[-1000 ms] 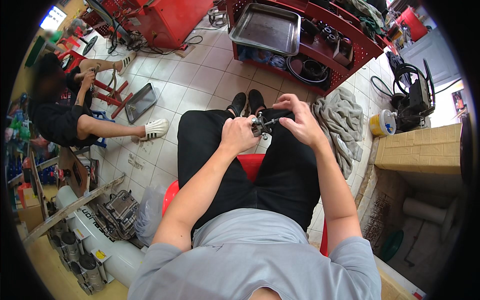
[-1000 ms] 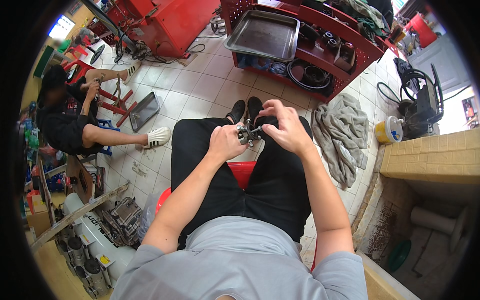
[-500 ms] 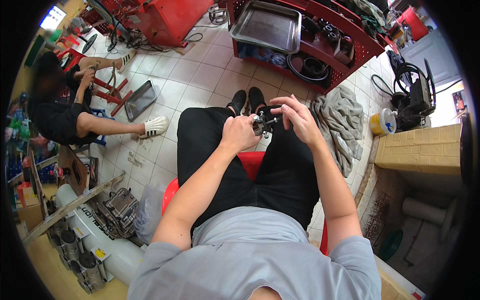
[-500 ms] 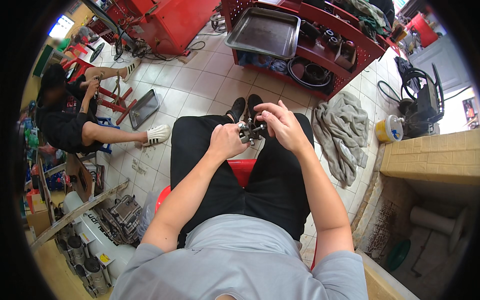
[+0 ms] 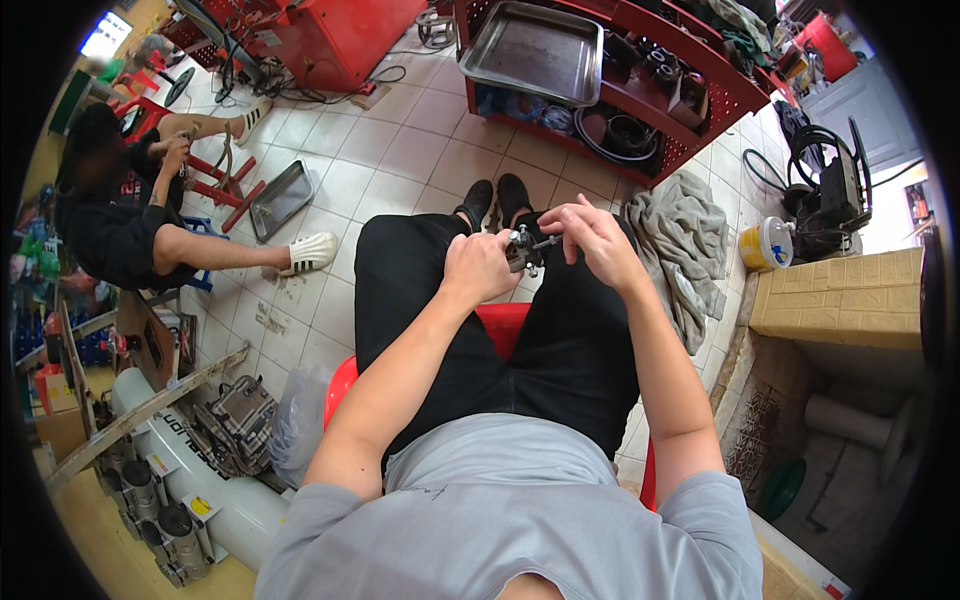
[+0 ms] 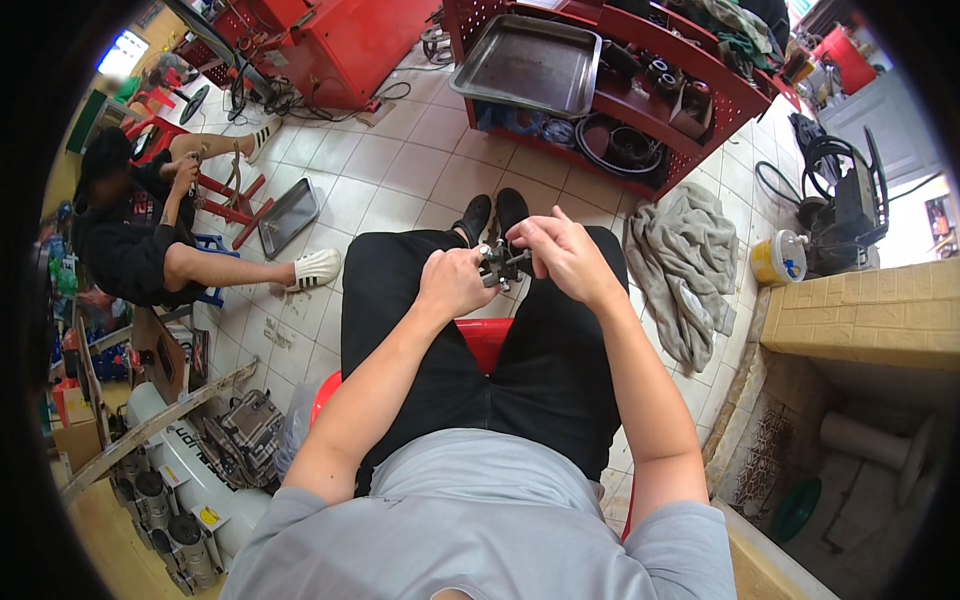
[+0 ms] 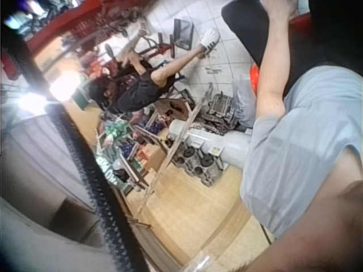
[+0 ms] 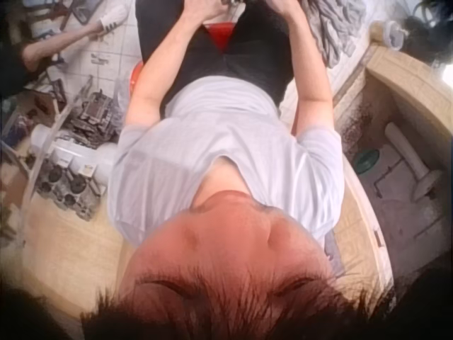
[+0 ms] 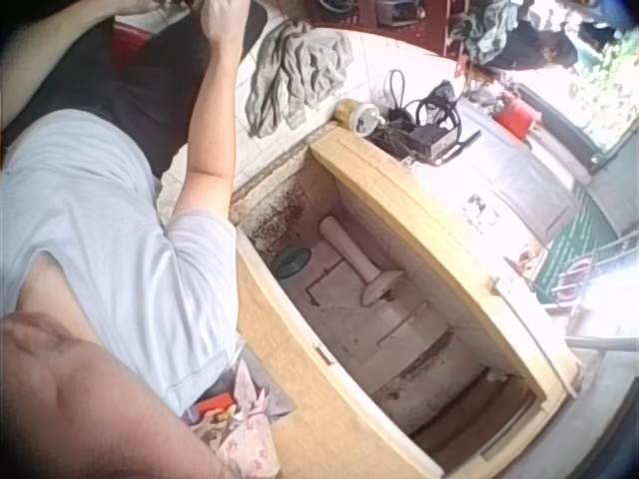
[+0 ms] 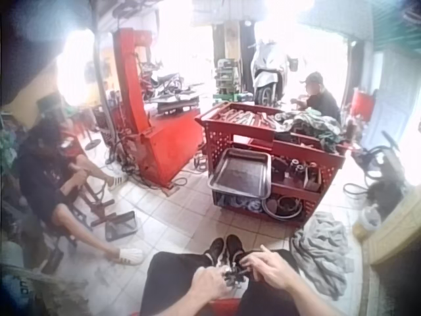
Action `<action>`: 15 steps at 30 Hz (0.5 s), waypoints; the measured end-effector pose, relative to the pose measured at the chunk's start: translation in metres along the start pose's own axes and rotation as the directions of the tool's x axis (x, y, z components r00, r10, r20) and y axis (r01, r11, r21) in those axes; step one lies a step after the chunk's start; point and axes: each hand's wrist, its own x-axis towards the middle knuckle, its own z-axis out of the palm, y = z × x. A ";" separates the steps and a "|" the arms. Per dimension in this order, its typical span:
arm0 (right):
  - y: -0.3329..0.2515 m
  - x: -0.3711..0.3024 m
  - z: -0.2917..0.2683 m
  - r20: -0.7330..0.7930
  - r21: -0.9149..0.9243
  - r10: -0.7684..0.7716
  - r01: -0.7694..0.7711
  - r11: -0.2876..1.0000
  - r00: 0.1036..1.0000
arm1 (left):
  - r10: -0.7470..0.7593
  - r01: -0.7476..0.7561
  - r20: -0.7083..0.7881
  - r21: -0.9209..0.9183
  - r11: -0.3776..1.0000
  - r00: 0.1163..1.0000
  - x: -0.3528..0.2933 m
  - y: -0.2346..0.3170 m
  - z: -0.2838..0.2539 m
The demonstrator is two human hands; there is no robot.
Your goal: The person sits on a low stool in a workshop and assembles a small metallic mechanical component, likely a carburetor. They use their hands to insert and tighten small screws and parts into the device, occasionally reaching for items in a nearby metal tray.
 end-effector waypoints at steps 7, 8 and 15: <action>-0.005 -0.002 0.007 -0.047 -0.088 0.003 -0.007 0.996 0.999 | -0.012 0.012 0.004 0.044 0.999 1.000 -0.001 0.002 -0.003; -0.004 -0.001 0.003 -0.033 -0.067 -0.007 0.005 0.998 0.999 | -0.030 0.029 0.015 0.034 0.999 0.999 -0.001 0.001 -0.003; -0.002 -0.001 0.009 -0.115 -0.078 -0.057 0.048 0.996 0.992 | -0.020 0.018 0.029 0.050 0.999 0.999 0.000 0.000 0.001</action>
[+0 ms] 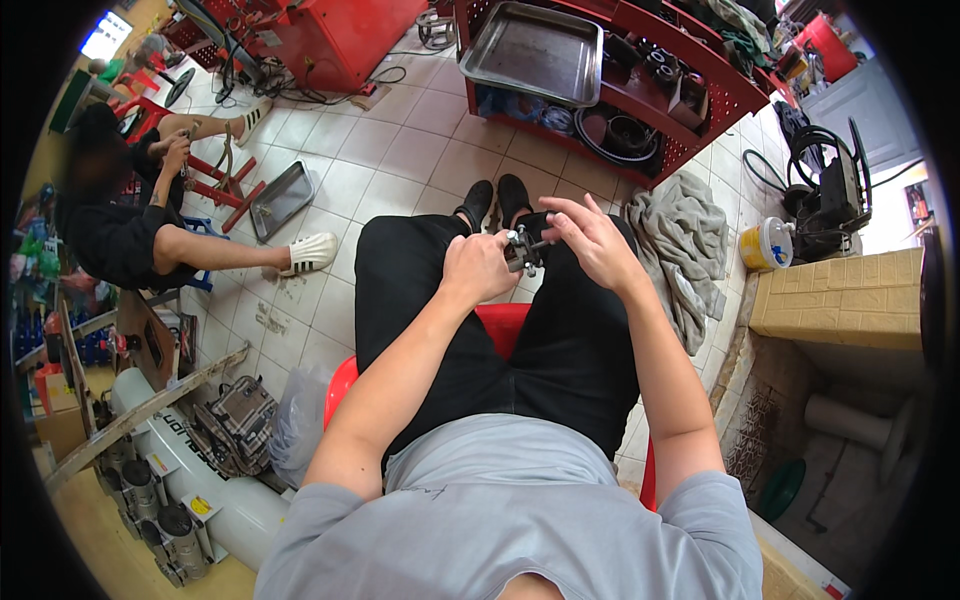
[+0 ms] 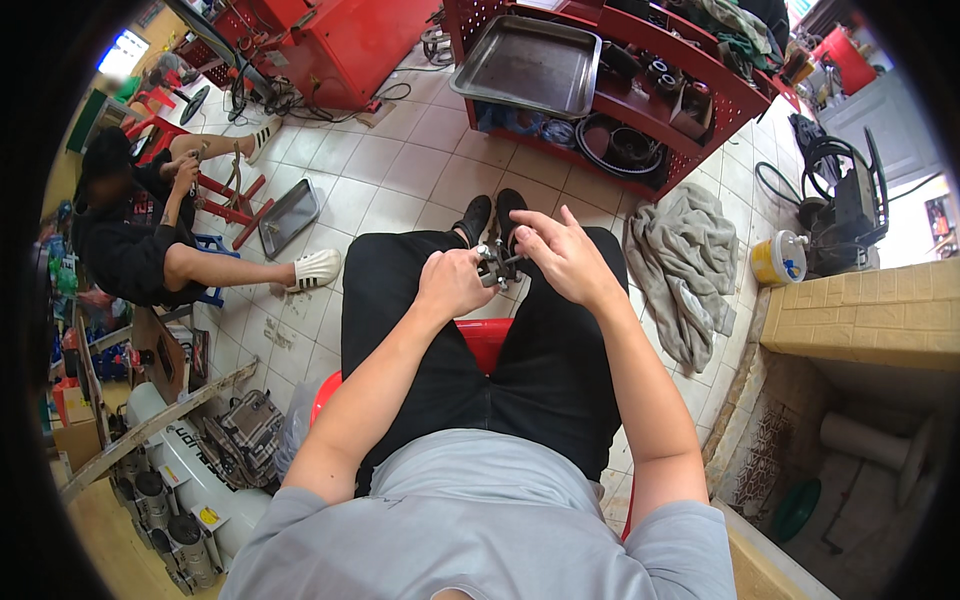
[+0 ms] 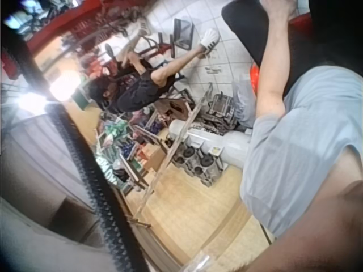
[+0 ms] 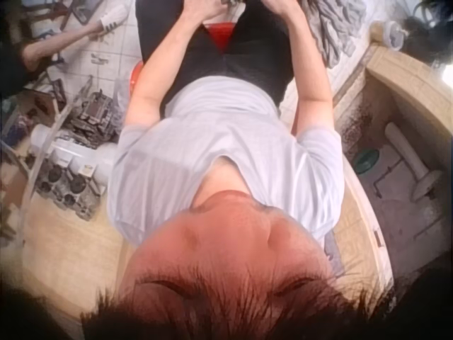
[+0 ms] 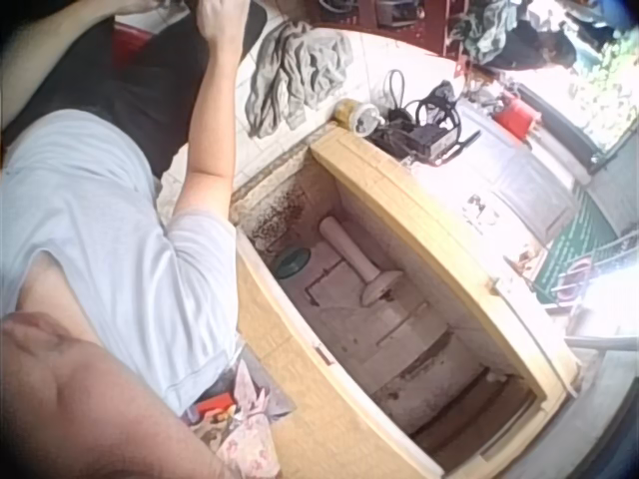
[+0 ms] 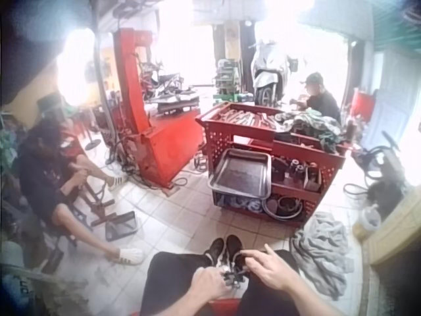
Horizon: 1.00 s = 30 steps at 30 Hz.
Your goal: The person sits on a low stool in a workshop and assembles a small metallic mechanical component, likely a carburetor. They use their hands to insert and tighten small screws and parts into the device, occasionally reaching for items in a nearby metal tray.
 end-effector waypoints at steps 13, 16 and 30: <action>0.000 0.003 -0.013 0.071 -0.058 0.049 -0.045 0.997 0.996 | -0.064 0.068 0.065 -0.052 0.996 0.996 0.001 0.004 -0.007; 0.010 0.000 0.004 -0.042 -0.064 -0.011 0.008 0.998 0.999 | -0.060 0.062 0.077 -0.029 0.998 0.995 0.002 0.004 -0.009; 0.011 0.003 -0.008 0.090 -0.094 0.043 -0.034 0.995 0.995 | -0.054 0.055 0.055 -0.032 0.998 0.997 0.001 0.003 -0.008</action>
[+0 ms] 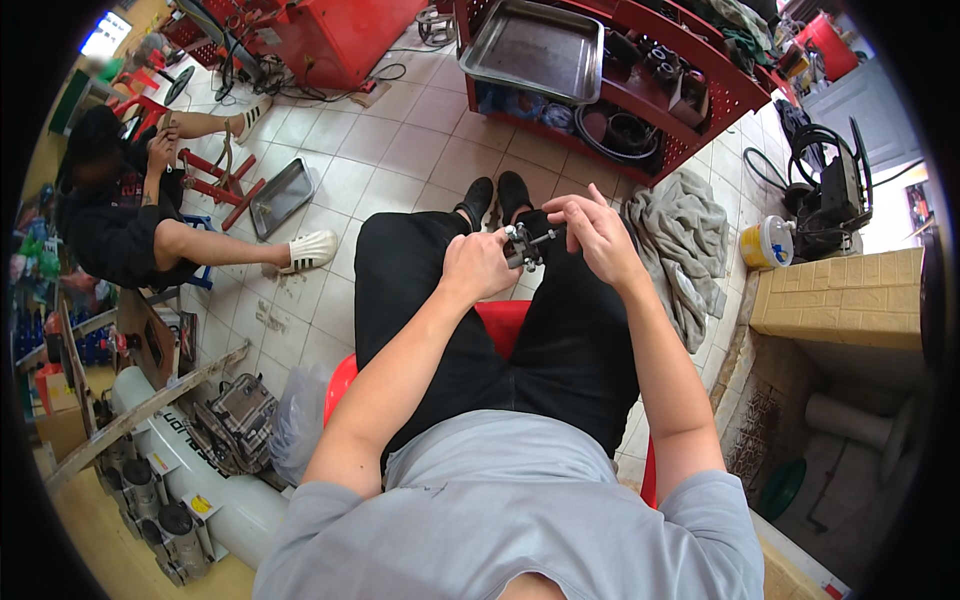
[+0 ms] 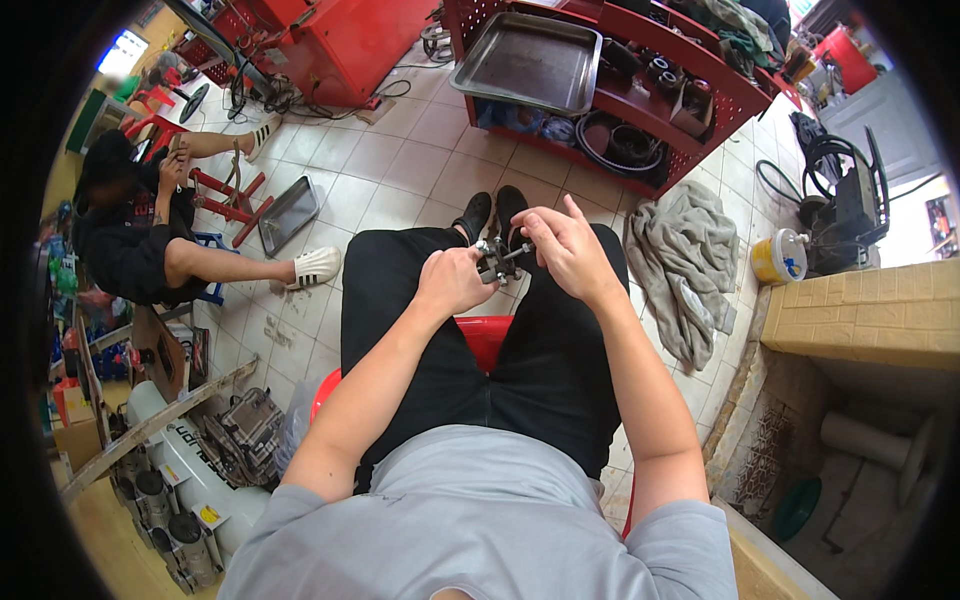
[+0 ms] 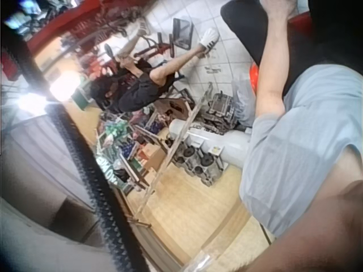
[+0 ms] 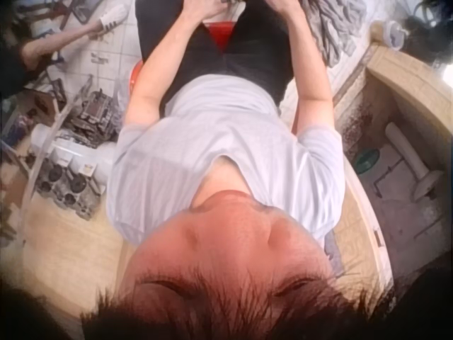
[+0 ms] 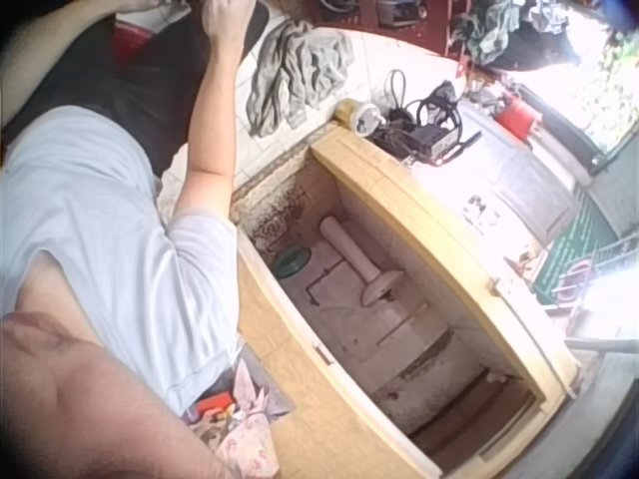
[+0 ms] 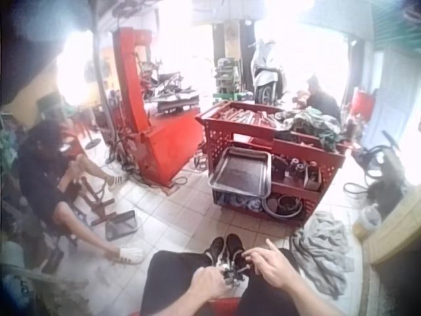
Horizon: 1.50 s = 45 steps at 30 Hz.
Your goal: The person sits on a low stool in a workshop and assembles a small metallic mechanical component, likely a carburetor. They use their hands to insert and tighten small screws and parts into the device, occasionally reaching for items in a nearby metal tray.
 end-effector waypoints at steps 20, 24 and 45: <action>0.001 -0.003 0.011 -0.086 0.025 0.003 0.000 1.000 0.996 | 0.008 -0.008 0.018 -0.014 1.000 1.000 0.000 0.002 -0.003; -0.001 0.000 -0.001 0.020 0.047 -0.002 0.001 0.999 1.000 | -0.015 0.015 0.023 -0.017 1.000 1.000 -0.001 0.001 -0.001; -0.002 -0.001 0.010 -0.098 -0.060 -0.008 0.002 0.998 0.995 | 0.007 -0.006 0.010 -0.014 1.000 1.000 -0.002 0.002 -0.003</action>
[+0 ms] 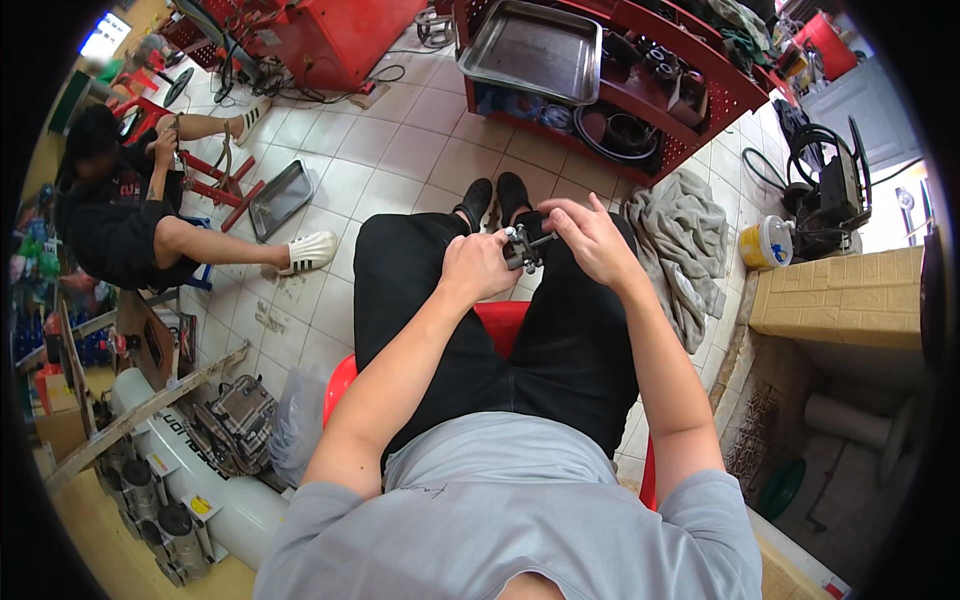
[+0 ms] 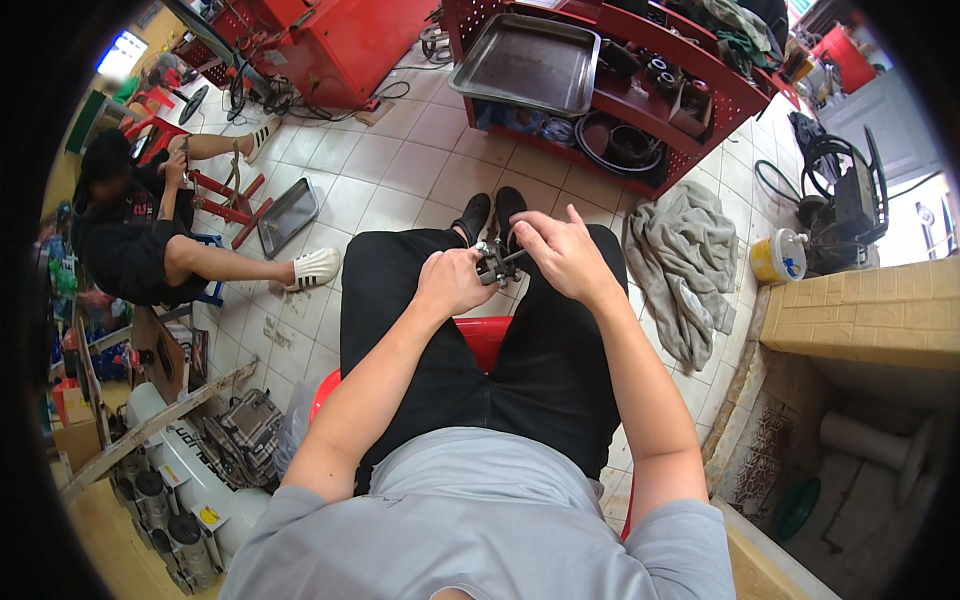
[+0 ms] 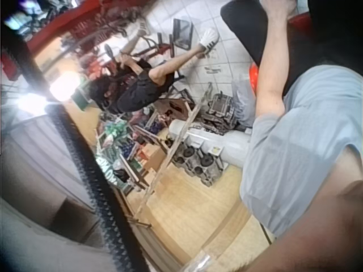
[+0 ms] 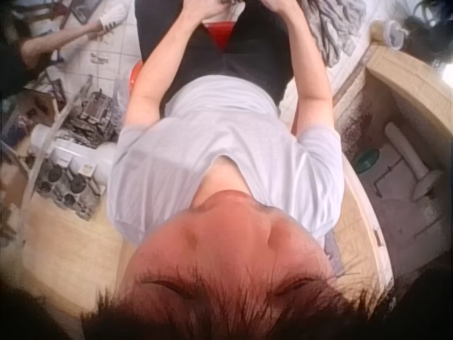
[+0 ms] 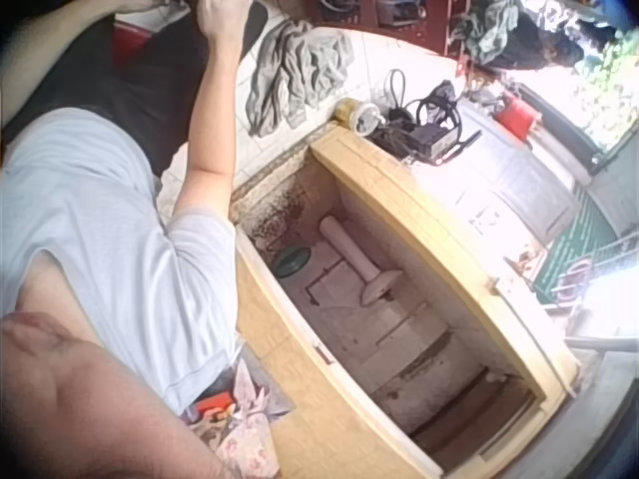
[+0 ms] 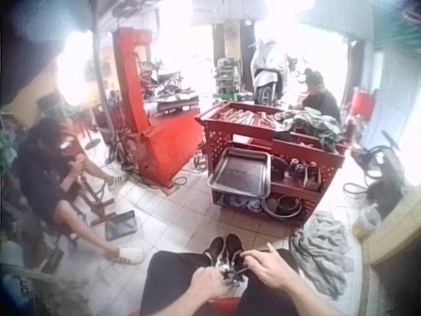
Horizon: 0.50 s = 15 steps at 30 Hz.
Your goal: The person sits on a low stool in a workshop and assembles a small metallic mechanical component, likely a carburetor. They use their hands to insert and tighten small screws and parts into the device, occasionally reaching for items in a nearby metal tray.
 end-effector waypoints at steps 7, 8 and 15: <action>-0.001 0.000 0.002 -0.119 0.020 -0.057 0.060 0.998 0.991 | 0.007 -0.007 -0.001 -0.008 1.000 1.000 0.001 -0.001 0.001; 0.000 -0.001 0.000 -0.059 0.030 -0.026 0.028 0.999 0.998 | 0.012 -0.012 -0.011 -0.002 1.000 1.000 0.002 -0.002 0.002; 0.001 0.000 -0.002 -0.050 0.029 -0.033 0.034 0.999 0.998 | -0.003 0.003 -0.006 -0.016 1.000 1.000 0.002 -0.004 0.004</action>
